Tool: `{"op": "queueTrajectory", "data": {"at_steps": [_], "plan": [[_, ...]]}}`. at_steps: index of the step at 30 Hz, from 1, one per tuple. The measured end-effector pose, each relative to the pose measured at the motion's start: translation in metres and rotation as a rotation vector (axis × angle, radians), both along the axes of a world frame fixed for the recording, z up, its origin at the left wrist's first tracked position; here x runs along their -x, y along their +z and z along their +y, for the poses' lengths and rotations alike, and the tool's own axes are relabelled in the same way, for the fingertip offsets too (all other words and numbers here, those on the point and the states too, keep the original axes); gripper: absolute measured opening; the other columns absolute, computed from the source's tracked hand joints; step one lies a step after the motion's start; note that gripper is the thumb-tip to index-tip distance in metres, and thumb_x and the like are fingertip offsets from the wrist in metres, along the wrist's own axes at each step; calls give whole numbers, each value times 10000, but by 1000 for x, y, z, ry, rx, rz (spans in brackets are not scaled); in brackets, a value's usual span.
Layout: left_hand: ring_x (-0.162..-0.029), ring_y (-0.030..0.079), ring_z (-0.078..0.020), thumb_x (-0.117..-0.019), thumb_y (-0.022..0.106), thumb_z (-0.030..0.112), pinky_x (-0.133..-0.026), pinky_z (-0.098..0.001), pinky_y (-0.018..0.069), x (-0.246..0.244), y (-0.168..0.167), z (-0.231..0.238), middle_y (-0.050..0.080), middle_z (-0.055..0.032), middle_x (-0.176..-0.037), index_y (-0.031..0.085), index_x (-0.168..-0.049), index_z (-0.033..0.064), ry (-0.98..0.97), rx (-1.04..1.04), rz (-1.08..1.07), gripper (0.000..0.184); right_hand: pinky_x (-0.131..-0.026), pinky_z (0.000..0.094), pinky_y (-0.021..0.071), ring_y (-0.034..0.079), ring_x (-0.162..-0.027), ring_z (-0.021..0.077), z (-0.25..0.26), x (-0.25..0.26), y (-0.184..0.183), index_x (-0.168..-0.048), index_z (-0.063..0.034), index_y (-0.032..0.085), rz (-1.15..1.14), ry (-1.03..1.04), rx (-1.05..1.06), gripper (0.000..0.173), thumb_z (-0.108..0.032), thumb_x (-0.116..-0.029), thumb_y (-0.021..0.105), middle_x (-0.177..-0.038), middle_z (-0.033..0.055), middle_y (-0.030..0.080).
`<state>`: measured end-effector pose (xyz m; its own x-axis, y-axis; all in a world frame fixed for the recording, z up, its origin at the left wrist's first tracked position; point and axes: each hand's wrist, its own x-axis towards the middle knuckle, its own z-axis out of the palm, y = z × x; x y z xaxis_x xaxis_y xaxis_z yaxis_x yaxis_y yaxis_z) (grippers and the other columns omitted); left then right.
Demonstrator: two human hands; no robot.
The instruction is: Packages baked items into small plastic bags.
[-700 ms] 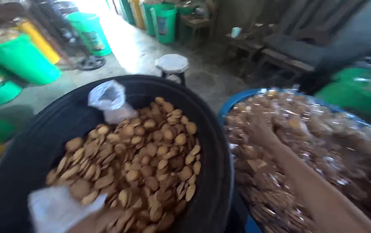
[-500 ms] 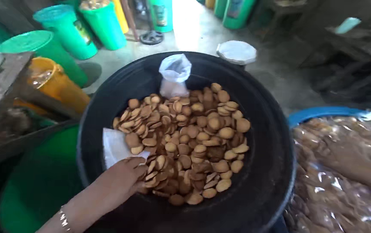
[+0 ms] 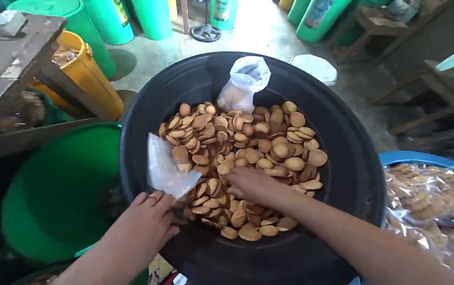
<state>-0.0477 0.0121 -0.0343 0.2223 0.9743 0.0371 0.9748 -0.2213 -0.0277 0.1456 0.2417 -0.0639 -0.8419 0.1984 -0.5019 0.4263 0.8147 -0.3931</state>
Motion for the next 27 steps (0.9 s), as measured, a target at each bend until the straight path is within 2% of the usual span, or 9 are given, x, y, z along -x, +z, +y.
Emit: {"op": "queueTrajectory", "data": {"at_steps": [3,7,11,15,18,20,23,25,27], "plan": [[-1017,715,-307,-914,675,278,-917,-511,568,2,10,-16,718,-111,-1047,765,-935,66,-87,-25,-14,231,-1074,603,422,499,-1344,438,-16,43,-32,-1356,53,570,-41,-81,-11,556,-387,-1018,615,-1410,276,537],[-912,713,-307,-896,571,-83,-815,-410,596,2,25,-30,704,-136,-970,710,-1017,11,-182,-21,-60,207,-1065,596,430,538,-1298,429,-6,63,-48,-1333,66,570,-64,-240,126,481,-239,-976,676,-1366,284,561],[-701,645,-289,-939,521,-43,-572,-371,545,5,19,-36,630,-120,-833,657,-959,20,-142,-126,-65,152,-1055,560,434,574,-1225,411,33,52,-45,-1367,66,529,-20,-389,328,459,-202,-1010,640,-1328,307,570],[-516,518,-227,-1060,483,237,-409,-321,425,3,-4,-35,520,-89,-736,578,-852,77,7,-232,-287,279,-1050,549,463,616,-1201,374,29,18,-51,-1224,84,636,216,34,277,318,-107,-971,658,-1291,241,636],[-550,520,-154,-1093,355,448,-456,-253,429,1,-15,-25,513,-66,-693,530,-762,85,85,-300,-557,521,-1166,565,357,465,-1428,387,7,10,-60,-1213,54,634,261,319,106,258,-81,-995,600,-1486,211,539],[-652,530,-67,-1093,342,475,-582,-180,447,1,-6,-15,518,-42,-707,540,-776,68,149,-236,-883,552,-1132,537,414,542,-1360,381,0,11,-62,-1296,62,590,308,272,41,315,-130,-1055,521,-1410,229,595],[-638,563,68,-1083,420,451,-580,-112,499,9,8,1,568,120,-721,623,-866,181,284,-167,-1267,402,-955,573,525,669,-1125,422,-1,17,-43,-1330,47,551,337,90,39,346,-177,-1076,483,-1212,261,662],[-707,606,41,-1065,476,411,-634,-142,539,21,19,12,624,149,-817,688,-951,250,313,-170,-1429,289,-1026,561,492,640,-1204,408,-2,12,-35,-1405,22,526,269,49,14,407,-225,-1096,433,-1303,252,640],[-737,643,-8,-1037,544,378,-688,-182,565,27,31,31,668,118,-818,727,-908,265,295,-267,-1572,251,-1075,597,434,581,-1280,421,-6,5,-41,-1444,1,510,54,24,17,434,-252,-1101,426,-1378,244,596]]}}
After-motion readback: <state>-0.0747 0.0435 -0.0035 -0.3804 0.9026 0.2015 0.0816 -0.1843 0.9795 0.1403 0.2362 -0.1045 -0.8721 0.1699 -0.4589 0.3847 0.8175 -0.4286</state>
